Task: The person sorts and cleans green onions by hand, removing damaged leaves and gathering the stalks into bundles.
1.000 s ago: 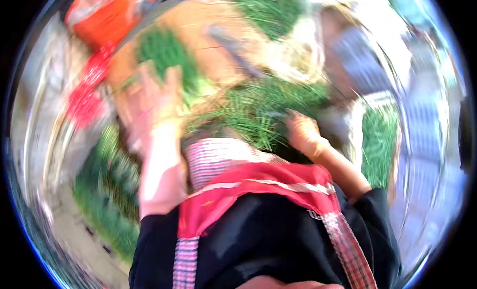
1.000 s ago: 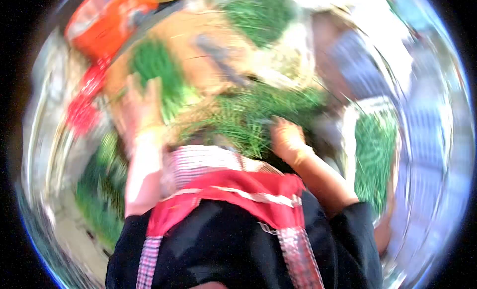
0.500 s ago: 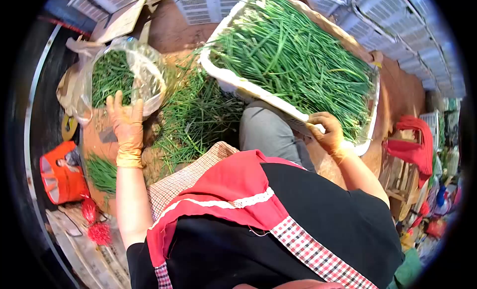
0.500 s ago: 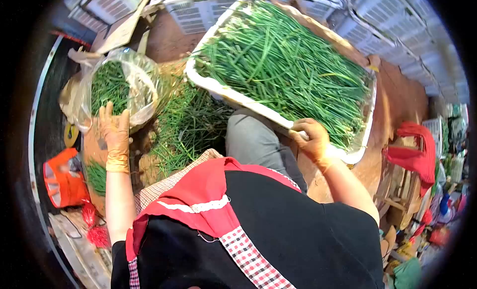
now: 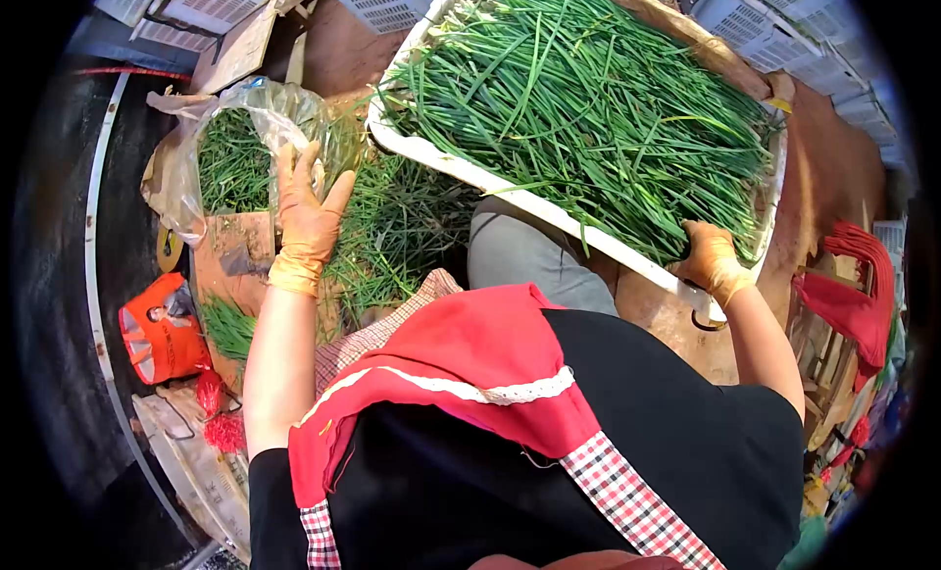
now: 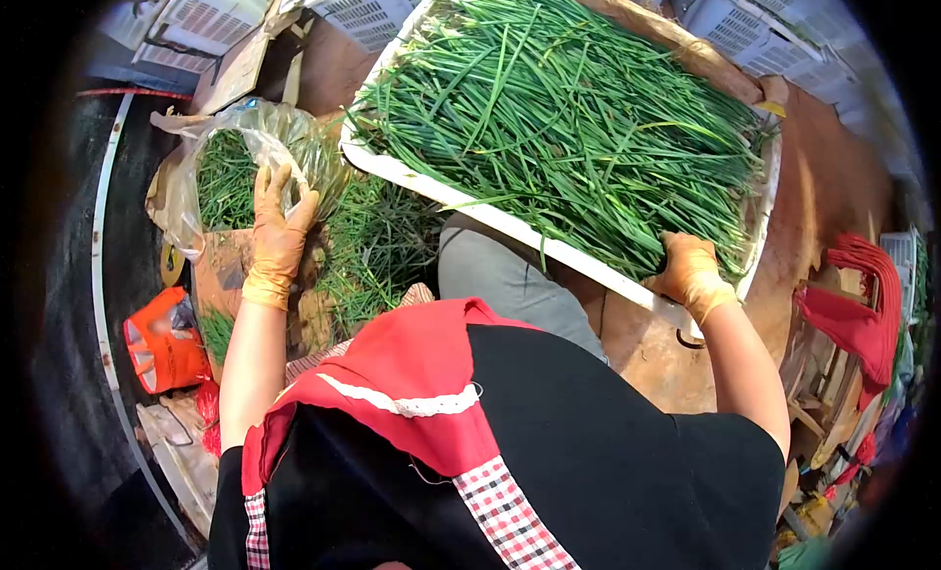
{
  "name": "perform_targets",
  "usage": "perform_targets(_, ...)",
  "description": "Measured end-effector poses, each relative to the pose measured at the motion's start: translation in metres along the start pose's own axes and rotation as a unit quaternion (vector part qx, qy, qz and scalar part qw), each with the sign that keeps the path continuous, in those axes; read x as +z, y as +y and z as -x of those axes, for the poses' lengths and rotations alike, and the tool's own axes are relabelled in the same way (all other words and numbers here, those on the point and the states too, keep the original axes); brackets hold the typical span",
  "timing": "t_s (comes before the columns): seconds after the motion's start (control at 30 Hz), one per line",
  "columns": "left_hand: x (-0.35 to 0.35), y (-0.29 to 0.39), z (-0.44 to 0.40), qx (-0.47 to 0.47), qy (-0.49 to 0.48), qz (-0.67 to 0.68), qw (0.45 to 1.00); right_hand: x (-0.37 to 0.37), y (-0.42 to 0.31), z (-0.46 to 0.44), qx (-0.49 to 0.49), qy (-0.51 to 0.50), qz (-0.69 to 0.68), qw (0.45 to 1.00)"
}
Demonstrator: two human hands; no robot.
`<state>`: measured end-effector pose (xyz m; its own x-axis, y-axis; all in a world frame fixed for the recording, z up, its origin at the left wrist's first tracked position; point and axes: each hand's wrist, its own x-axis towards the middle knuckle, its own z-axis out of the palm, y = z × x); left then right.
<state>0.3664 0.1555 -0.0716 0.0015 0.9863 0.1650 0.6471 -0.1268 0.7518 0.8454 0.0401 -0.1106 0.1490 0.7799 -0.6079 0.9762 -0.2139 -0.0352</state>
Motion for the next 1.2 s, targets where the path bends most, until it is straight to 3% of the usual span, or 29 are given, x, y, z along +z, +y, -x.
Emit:
perform_targets(0.03, 0.0, 0.001, 0.0, -0.003, -0.009, -0.037, 0.999, 0.004, 0.001, -0.001, -0.006, -0.002, 0.0, 1.0)
perform_targets(0.1, 0.001, 0.0, 0.004, 0.003, -0.014, -0.082, 0.997, 0.015, 0.006, -0.002, -0.087, 0.129, 0.076, 0.985)
perform_targets(0.2, 0.003, 0.005, 0.005, -0.008, -0.015, -0.062, 0.998, 0.027, 0.016, -0.006, -0.105, 0.099, -0.029, 0.989)
perform_targets(0.27, 0.001, -0.011, 0.006, 0.053, -0.003, -0.194, 0.98, 0.019, 0.016, -0.005, -0.116, 0.089, -0.073, 0.987)
perform_targets(0.3, 0.004, -0.017, 0.008, 0.025, 0.008, -0.121, 0.992, 0.017, 0.016, -0.007, -0.108, 0.081, -0.076, 0.988)
perform_targets(0.33, 0.005, -0.021, 0.009, 0.027, 0.006, -0.163, 0.986, 0.016, 0.016, -0.011, -0.1, 0.072, -0.079, 0.989)
perform_targets(0.4, 0.012, -0.03, 0.011, 0.002, 0.003, -0.097, 0.995, 0.006, 0.015, -0.019, -0.106, 0.044, 0.024, 0.993)
perform_targets(0.47, 0.019, -0.031, 0.01, -0.036, -0.016, -0.064, 0.997, -0.045, -0.004, -0.027, -0.078, -0.117, 0.13, 0.981)
perform_targets(0.5, 0.023, -0.037, 0.006, -0.027, -0.024, -0.046, 0.998, -0.058, 0.0, -0.039, -0.141, -0.052, 0.116, 0.982)
perform_targets(0.53, 0.027, -0.02, 0.004, -0.077, -0.038, 0.101, 0.991, -0.081, -0.017, -0.055, -0.13, -0.023, 0.144, 0.981)
perform_targets(0.57, 0.032, -0.013, 0.0, -0.094, -0.045, 0.122, 0.987, -0.118, -0.04, -0.046, -0.142, 0.037, -0.044, 0.988)
perform_targets(0.63, 0.035, 0.003, -0.01, -0.147, -0.089, 0.186, 0.967, -0.154, -0.068, -0.09, -0.162, 0.064, -0.195, 0.965)
perform_targets(0.67, 0.036, 0.012, -0.016, -0.18, -0.126, 0.23, 0.948, -0.155, -0.077, -0.125, -0.216, 0.111, -0.3, 0.922)
perform_targets(0.73, 0.043, 0.014, -0.023, -0.143, -0.157, 0.216, 0.953, -0.186, -0.113, -0.156, -0.235, 0.205, -0.195, 0.93)
perform_targets(0.8, 0.047, 0.023, -0.032, -0.001, -0.166, 0.14, 0.976, -0.191, -0.115, -0.232, -0.206, 0.3, -0.035, 0.931)
perform_targets(0.87, 0.051, 0.038, -0.047, 0.055, -0.221, 0.11, 0.968, -0.193, -0.126, -0.262, -0.14, 0.302, 0.051, 0.942)
perform_targets(0.9, 0.057, 0.044, -0.052, 0.008, -0.258, 0.18, 0.949, -0.192, -0.129, -0.281, -0.115, 0.238, 0.016, 0.964)
perform_targets(0.93, 0.067, 0.043, -0.066, 0.189, -0.235, 0.096, 0.949, -0.192, -0.128, -0.294, -0.14, 0.228, -0.041, 0.963)
perform_targets(1.03, 0.097, 0.05, -0.093, 0.272, -0.257, 0.063, 0.925, -0.191, -0.126, -0.325, -0.1, 0.19, -0.236, 0.948)
perform_targets(1.13, 0.136, 0.069, -0.128, 0.379, -0.244, -0.002, 0.893, -0.19, -0.12, -0.345, -0.105, 0.135, -0.314, 0.934)
perform_targets(1.2, 0.168, 0.077, -0.15, 0.403, -0.217, -0.042, 0.888, -0.196, -0.117, -0.354, -0.09, 0.1, -0.354, 0.925)
